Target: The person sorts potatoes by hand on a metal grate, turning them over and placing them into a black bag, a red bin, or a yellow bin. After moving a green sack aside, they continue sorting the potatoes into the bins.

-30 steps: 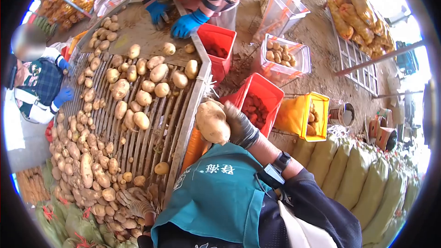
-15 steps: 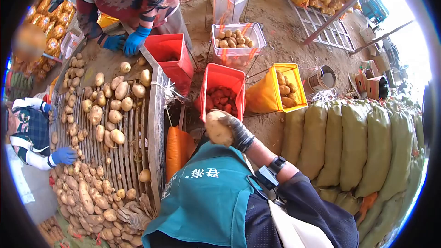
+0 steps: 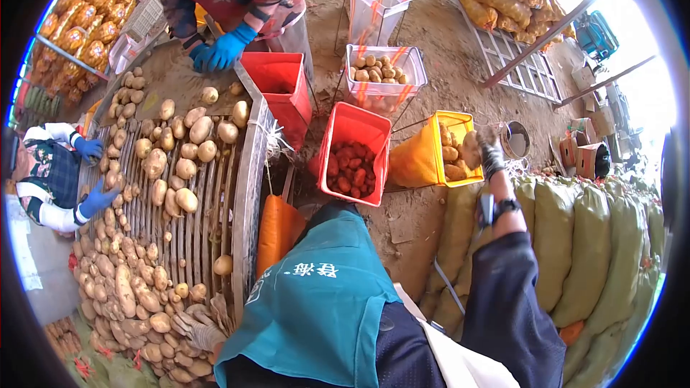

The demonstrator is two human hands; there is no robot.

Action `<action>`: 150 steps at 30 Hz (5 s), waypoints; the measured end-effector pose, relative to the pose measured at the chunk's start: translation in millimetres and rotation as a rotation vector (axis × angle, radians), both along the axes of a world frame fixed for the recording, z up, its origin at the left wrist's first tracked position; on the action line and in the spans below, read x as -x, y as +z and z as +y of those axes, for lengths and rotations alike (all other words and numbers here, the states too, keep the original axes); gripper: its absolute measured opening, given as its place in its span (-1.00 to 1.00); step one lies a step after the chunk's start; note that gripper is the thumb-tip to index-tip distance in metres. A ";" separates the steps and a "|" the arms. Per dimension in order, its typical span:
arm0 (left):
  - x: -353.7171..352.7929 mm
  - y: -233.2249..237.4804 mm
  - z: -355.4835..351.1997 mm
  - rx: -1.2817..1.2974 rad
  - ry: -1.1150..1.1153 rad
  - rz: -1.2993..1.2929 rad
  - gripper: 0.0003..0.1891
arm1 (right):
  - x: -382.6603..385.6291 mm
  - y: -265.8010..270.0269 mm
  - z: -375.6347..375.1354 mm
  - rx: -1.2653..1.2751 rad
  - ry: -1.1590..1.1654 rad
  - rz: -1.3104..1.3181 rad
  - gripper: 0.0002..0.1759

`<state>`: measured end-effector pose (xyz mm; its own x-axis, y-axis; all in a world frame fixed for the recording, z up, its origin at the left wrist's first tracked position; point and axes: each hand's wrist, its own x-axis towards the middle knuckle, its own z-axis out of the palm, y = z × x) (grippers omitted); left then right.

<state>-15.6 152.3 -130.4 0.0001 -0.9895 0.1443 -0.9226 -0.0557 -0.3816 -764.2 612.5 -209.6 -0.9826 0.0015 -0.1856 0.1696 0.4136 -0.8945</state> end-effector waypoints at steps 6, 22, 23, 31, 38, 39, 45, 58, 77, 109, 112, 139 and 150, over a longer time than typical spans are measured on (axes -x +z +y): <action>0.7 4.5 -1.4 -0.033 0.052 -0.024 -0.40 | 12.4 21.1 -61.9 -0.438 0.117 0.345 -0.40; 22.6 33.3 5.7 -0.025 0.126 0.339 -0.32 | -254.0 104.8 -449.9 0.101 1.515 0.176 -0.74; 22.4 33.6 5.3 -0.050 0.130 0.337 -0.32 | -269.7 106.9 -471.4 0.096 1.591 0.287 -0.75; 22.7 35.2 -1.6 -0.078 0.163 0.325 -0.30 | -386.6 118.2 -608.7 -0.078 2.152 1.010 -0.37; 20.7 33.1 -4.0 -0.086 0.198 0.317 -0.30 | -406.5 121.3 -769.2 -0.814 1.826 1.159 -0.17; 21.6 34.6 -3.7 -0.087 0.194 0.318 -0.30 | -403.0 122.7 -778.7 -0.834 1.845 1.060 -0.13; 23.1 33.8 -4.3 -0.112 0.211 0.307 -0.30 | -381.5 95.2 -787.7 -0.651 1.873 0.928 -0.02; 5.3 13.7 6.9 -0.119 0.048 0.218 -0.29 | -242.6 98.6 -530.7 0.890 1.156 -1.280 -0.15; 7.9 12.1 -1.8 0.011 -0.003 0.186 -0.29 | 7.1 -46.2 23.7 -0.185 -0.534 -0.219 -0.32; 21.3 31.1 -1.3 -0.067 0.201 0.335 -0.31 | -405.1 79.7 -662.3 -0.344 2.103 1.120 -0.20; 19.6 34.0 -2.6 -0.081 0.199 0.379 -0.28 | -411.5 99.3 -682.0 -0.721 2.064 1.115 -0.32; 26.6 46.4 -3.7 -0.066 0.193 0.371 -0.31 | -387.8 82.3 -684.0 -0.189 2.227 0.999 -0.78; 12.0 23.6 7.7 -0.079 0.127 0.339 -0.24 | -346.7 102.4 -590.0 -0.074 1.971 0.554 -0.74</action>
<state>-27.7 160.0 -106.8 0.1579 -0.9867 0.0384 -0.9851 -0.1601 -0.0629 -417.5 22.4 -107.2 0.3947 -0.9186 0.0213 -0.6854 -0.3098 -0.6590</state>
